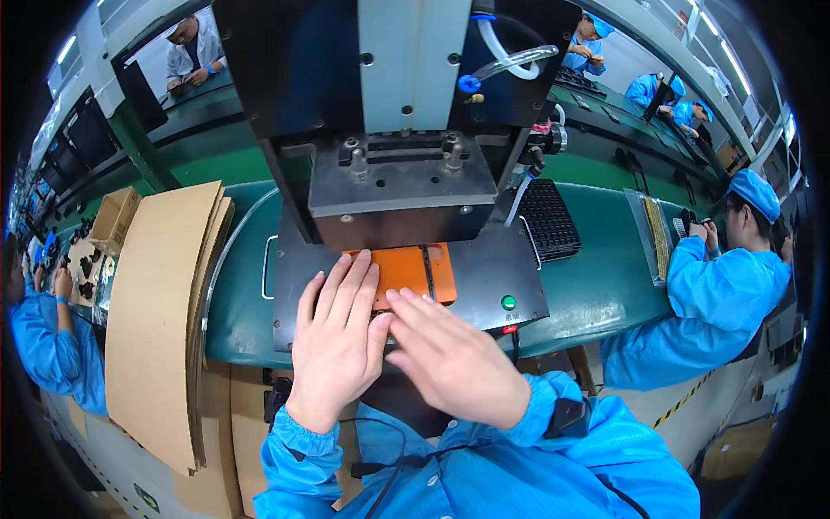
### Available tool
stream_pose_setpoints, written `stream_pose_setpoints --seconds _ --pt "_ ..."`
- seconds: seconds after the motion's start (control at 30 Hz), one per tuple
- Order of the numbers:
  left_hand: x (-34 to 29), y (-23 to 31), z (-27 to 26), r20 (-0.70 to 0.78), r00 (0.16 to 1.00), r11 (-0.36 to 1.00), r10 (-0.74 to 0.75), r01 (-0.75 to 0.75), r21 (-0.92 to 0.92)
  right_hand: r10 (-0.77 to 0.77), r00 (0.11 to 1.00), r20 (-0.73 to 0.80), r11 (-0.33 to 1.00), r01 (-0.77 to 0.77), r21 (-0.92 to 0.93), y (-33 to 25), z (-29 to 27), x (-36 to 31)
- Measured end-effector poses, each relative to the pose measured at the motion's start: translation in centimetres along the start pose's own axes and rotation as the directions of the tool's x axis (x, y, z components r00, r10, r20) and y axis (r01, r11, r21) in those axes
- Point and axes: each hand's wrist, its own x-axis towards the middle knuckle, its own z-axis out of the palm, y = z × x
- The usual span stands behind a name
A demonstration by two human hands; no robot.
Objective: Operating a pressing machine to assemble plastic electronic housing components and packing them into boxes on an industrial assembly line.
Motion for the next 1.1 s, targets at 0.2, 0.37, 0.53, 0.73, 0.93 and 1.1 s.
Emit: stream_pose_setpoints --seconds 0.2,0.37,0.53,0.73,0.93,1.1 --pt "0.7 0.1 -0.5 0.105 0.994 0.999 0.001 -0.005 0.032 0.076 0.989 -0.129 0.997 -0.080 -0.022 2.8 0.1 1.3" --pt "-0.4 0.1 -0.6 0.127 0.992 1.000 0.013 -0.014 0.004 0.102 0.988 -0.115 0.993 -0.095 0.070 4.9 -1.3 -0.3" --pt "-5.3 0.9 -0.7 0.009 0.980 0.956 -0.197 0.190 0.225 0.172 0.981 -0.086 0.984 -0.175 -0.028 4.5 -2.6 -6.3" --pt "-6.5 -1.7 4.4 -0.291 0.944 0.944 -0.158 0.231 0.237 0.199 0.902 -0.384 0.952 -0.085 0.294 14.2 -4.6 -5.8" --pt "-5.3 -1.3 6.3 -0.504 0.848 0.941 -0.164 0.287 0.177 0.440 0.867 -0.235 0.896 -0.442 0.049 28.9 -3.2 -2.4" --pt "-5.6 -1.5 5.9 -0.452 0.878 0.951 -0.158 0.259 0.169 0.451 0.859 -0.245 0.870 -0.484 -0.094 32.7 -1.2 0.0"
